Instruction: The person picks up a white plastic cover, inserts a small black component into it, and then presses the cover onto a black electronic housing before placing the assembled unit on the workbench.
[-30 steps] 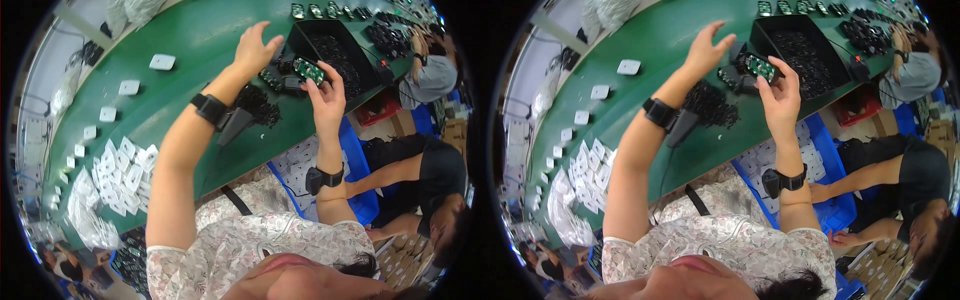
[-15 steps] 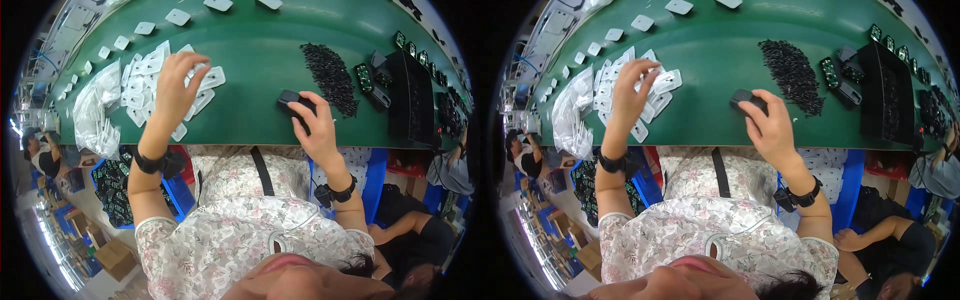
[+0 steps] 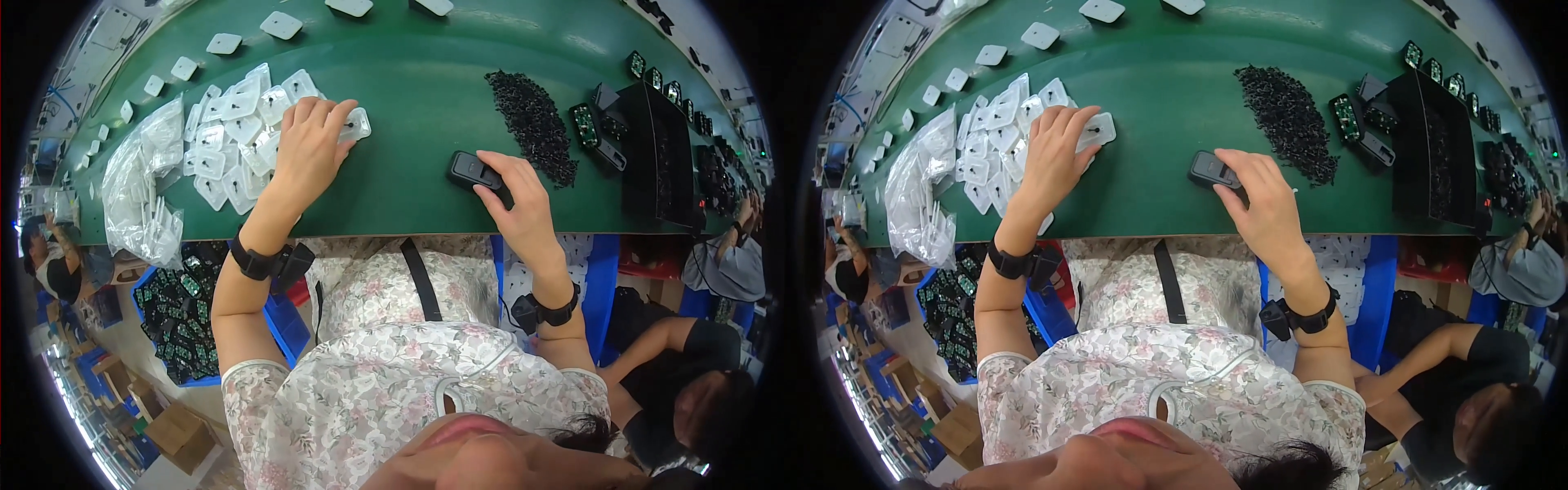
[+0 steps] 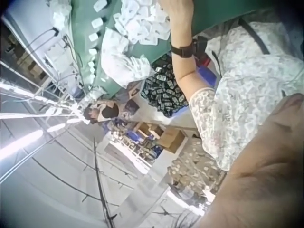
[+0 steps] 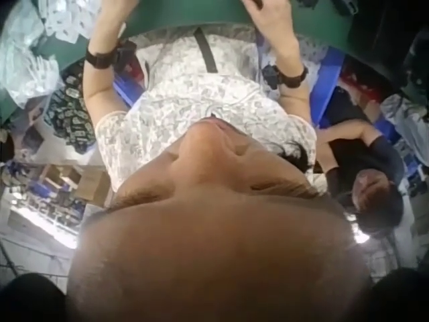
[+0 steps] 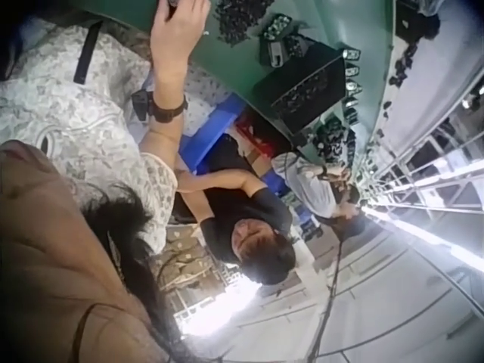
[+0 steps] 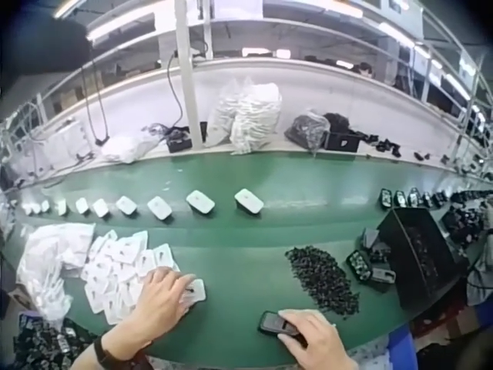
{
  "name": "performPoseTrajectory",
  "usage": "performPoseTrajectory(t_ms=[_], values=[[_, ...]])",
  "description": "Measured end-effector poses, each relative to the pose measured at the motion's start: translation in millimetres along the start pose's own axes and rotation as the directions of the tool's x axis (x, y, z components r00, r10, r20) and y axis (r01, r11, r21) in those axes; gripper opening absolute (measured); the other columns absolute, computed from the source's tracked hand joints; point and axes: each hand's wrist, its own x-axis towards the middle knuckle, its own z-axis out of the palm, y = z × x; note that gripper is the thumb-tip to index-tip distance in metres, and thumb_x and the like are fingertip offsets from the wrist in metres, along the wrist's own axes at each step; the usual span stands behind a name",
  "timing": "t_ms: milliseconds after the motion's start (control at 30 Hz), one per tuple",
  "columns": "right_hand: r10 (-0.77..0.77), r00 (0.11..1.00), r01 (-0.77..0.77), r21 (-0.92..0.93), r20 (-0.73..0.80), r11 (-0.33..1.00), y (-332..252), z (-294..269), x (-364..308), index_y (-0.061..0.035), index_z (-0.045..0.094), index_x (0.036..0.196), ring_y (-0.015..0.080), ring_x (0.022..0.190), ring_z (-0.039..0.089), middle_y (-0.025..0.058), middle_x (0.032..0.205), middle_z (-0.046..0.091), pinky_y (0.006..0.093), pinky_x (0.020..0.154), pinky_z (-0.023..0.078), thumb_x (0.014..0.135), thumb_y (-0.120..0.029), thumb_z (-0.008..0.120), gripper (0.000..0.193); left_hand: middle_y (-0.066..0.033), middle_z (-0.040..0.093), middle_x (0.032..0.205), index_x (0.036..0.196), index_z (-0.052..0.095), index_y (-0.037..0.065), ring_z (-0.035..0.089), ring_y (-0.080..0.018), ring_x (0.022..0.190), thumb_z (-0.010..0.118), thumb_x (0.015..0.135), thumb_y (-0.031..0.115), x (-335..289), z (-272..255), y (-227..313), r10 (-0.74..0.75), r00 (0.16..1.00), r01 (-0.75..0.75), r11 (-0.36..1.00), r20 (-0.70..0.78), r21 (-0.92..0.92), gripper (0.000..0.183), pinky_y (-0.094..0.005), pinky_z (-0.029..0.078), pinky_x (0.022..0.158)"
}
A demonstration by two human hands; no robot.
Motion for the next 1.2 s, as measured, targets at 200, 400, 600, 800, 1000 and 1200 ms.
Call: performPoseTrajectory(t_ms=[200, 400, 600, 800, 1000, 1200], values=[[0.034, 0.986, -0.026, 0.055, -0.161, 0.998, 4, -6, 16, -0.0025, 0.060, 0.112, 0.0263, 0.101, 0.060, 0.0122, 0.110, 0.062, 0.0314, 0.089, 0.045, 0.075, 0.000, 0.068, 0.038, -0.0076, 0.056, 0.101, 0.112, 0.053, 0.008, 0.050, -0.0273, 0.101, 0.074, 0.065, 0.012, 25, 13, 52, 0.146, 0.987, -0.157, 0.967, -0.069, -0.200, 0.052, -0.0403, 0.038, 0.089], [-0.034, 0.999, 0.036, 0.067, -0.038, 0.997, 11, 2, 43, -0.0027, 0.062, 0.109, 0.0243, 0.101, 0.060, 0.0099, 0.110, 0.064, 0.0317, 0.088, 0.046, 0.074, 0.001, 0.068, 0.036, -0.0072, 0.056, 0.106, 0.112, 0.052, 0.007, 0.050, -0.0262, 0.105, 0.072, 0.067, 0.011, 27, 24, 56, 0.168, 0.986, -0.162, 0.941, -0.006, -0.296, 0.049, -0.0379, 0.038, 0.091], [-0.203, 0.976, 0.200, 0.035, 0.079, 0.979, 1, 18, 58, -0.0032, 0.062, 0.108, 0.0279, 0.097, 0.060, 0.0106, 0.106, 0.064, 0.0339, 0.083, 0.049, 0.073, -0.002, 0.069, 0.035, -0.0033, 0.052, 0.132, 0.127, 0.051, 0.011, 0.048, -0.0236, 0.121, 0.054, 0.077, -0.005, 7, 7, 43, 0.058, 0.992, -0.093, 0.931, -0.109, -0.354, 0.052, -0.0387, 0.038, 0.096], [-0.248, 0.959, 0.254, -0.031, 0.134, 0.967, 0, 29, 60, -0.0038, 0.063, 0.105, 0.0276, 0.094, 0.060, 0.0099, 0.104, 0.064, 0.0346, 0.080, 0.049, 0.072, -0.005, 0.070, 0.034, 0.0005, 0.049, 0.136, 0.130, 0.051, 0.015, 0.044, -0.0200, 0.127, 0.047, 0.073, -0.011, -7, 15, 43, 0.095, 0.995, -0.080, 0.951, 0.036, -0.299, 0.062, -0.0427, 0.032, 0.103], [-0.242, 0.956, 0.257, -0.069, 0.167, 0.964, -1, 30, 60, -0.0040, 0.062, 0.106, 0.0268, 0.095, 0.060, 0.0093, 0.105, 0.064, 0.0344, 0.080, 0.050, 0.072, -0.005, 0.070, 0.034, 0.0009, 0.049, 0.136, 0.131, 0.050, 0.016, 0.043, -0.0184, 0.128, 0.049, 0.073, -0.011, -10, 19, 44, 0.086, 0.994, -0.062, 0.949, 0.065, -0.308, 0.064, -0.0449, 0.027, 0.107], [-0.288, 0.942, 0.314, -0.144, 0.175, 0.939, 0, 32, 59, -0.0050, 0.063, 0.107, 0.0270, 0.095, 0.060, 0.0080, 0.106, 0.063, 0.0335, 0.080, 0.050, 0.073, -0.006, 0.069, 0.034, 0.0002, 0.050, 0.135, 0.129, 0.052, 0.013, 0.045, -0.0181, 0.127, 0.054, 0.074, -0.005, -11, 16, 48, 0.097, 0.993, -0.082, 0.975, 0.064, -0.208, 0.058, -0.0434, 0.030, 0.105]])
